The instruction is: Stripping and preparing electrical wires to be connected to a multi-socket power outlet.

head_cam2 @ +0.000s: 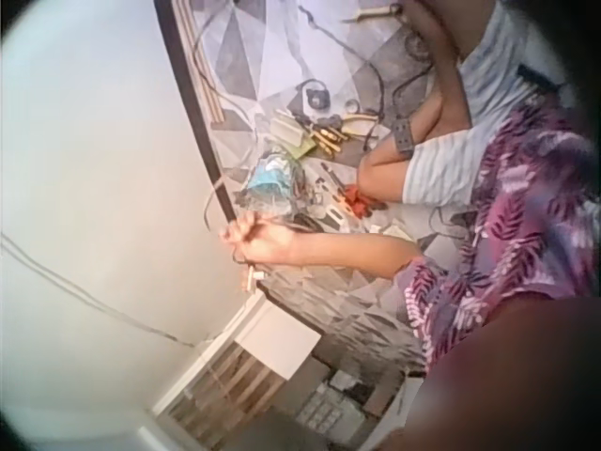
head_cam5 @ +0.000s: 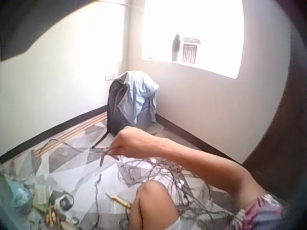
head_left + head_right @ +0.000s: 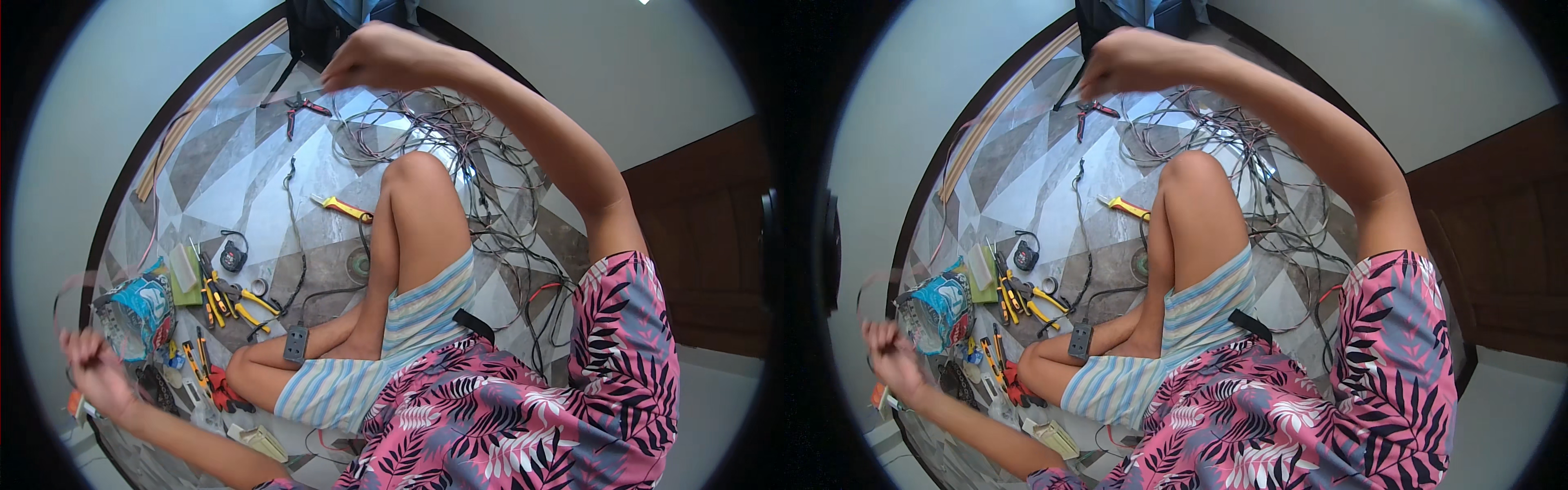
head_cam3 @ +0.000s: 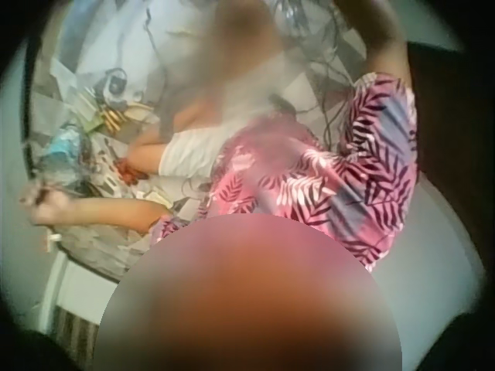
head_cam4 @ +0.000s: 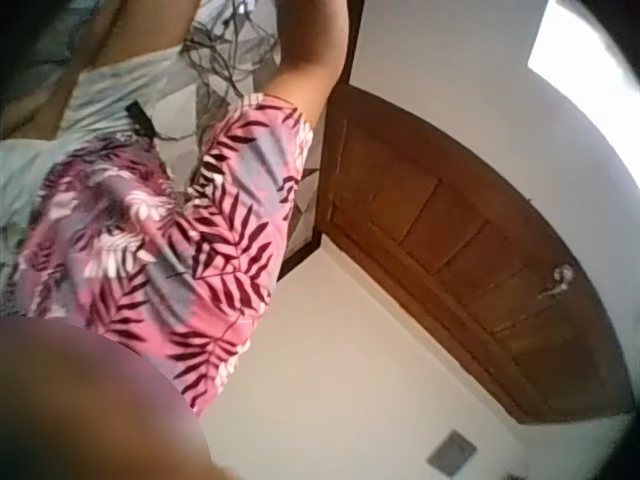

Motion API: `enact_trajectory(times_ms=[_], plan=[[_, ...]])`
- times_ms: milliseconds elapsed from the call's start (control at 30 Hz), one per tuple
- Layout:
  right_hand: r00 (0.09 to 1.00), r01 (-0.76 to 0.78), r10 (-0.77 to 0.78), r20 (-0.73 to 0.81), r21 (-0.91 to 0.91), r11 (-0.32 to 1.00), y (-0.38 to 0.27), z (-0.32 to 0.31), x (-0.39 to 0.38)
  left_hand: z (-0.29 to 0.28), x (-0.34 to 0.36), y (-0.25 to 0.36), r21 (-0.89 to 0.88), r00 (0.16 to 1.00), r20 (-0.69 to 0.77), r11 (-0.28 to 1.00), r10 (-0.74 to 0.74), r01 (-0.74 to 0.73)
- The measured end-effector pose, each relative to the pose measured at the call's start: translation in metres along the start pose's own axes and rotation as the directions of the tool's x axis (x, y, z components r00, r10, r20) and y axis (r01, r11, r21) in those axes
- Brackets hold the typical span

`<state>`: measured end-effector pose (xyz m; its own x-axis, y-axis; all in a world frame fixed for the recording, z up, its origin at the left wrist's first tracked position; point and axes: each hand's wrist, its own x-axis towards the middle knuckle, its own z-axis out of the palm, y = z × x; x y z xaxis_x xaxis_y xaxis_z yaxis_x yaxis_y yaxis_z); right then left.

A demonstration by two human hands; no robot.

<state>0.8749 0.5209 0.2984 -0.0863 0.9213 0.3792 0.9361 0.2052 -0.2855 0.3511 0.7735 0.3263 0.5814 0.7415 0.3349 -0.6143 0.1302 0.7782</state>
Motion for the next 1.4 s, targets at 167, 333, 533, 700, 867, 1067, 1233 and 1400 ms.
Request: enact_trajectory(times_ms=[167,333,533,700,867,1067,1233,1400], plan=[[0.883,0.115,-0.048,0.467,-0.116,0.987,-0.093,0.018,0.043,0.145,0.028,-0.181,0.507,0.944,-0.042,0.807,-0.327,0.302],[0.928,0.105,-0.111,0.357,0.034,0.994,-0.089,0.011,0.064,0.176,0.022,-0.217,0.566,0.832,-0.013,0.682,-0.554,0.463],[0.971,-0.088,-0.007,0.24,0.379,0.921,0.021,-0.004,0.028,0.016,0.041,-0.087,-0.526,0.911,0.1,0.756,-0.4,0.39],[0.925,-0.261,0.229,0.303,0.07,0.963,0.079,-0.029,-0.03,-0.094,0.024,0.029,-0.305,0.995,0.027,0.947,-0.098,0.102],[0.959,-0.247,0.222,0.174,0.137,0.959,0.025,-0.029,-0.019,-0.035,0.021,-0.012,0.075,0.94,-0.341,0.997,0.016,0.01],[0.917,0.088,-0.215,0.335,0.356,0.93,-0.092,0.004,0.046,0.133,0.019,-0.185,0.402,0.921,-0.039,0.838,-0.388,0.37],[0.983,-0.067,0.017,0.181,0.276,0.959,-0.064,0.016,0.071,0.149,0.017,-0.169,-0.246,0.679,0.338,0.636,-0.651,0.732],[0.977,-0.137,0.021,0.214,0.543,0.829,0.005,0.013,0.045,0.11,0.006,-0.112,-0.473,0.797,0.272,0.647,-0.539,0.598]])
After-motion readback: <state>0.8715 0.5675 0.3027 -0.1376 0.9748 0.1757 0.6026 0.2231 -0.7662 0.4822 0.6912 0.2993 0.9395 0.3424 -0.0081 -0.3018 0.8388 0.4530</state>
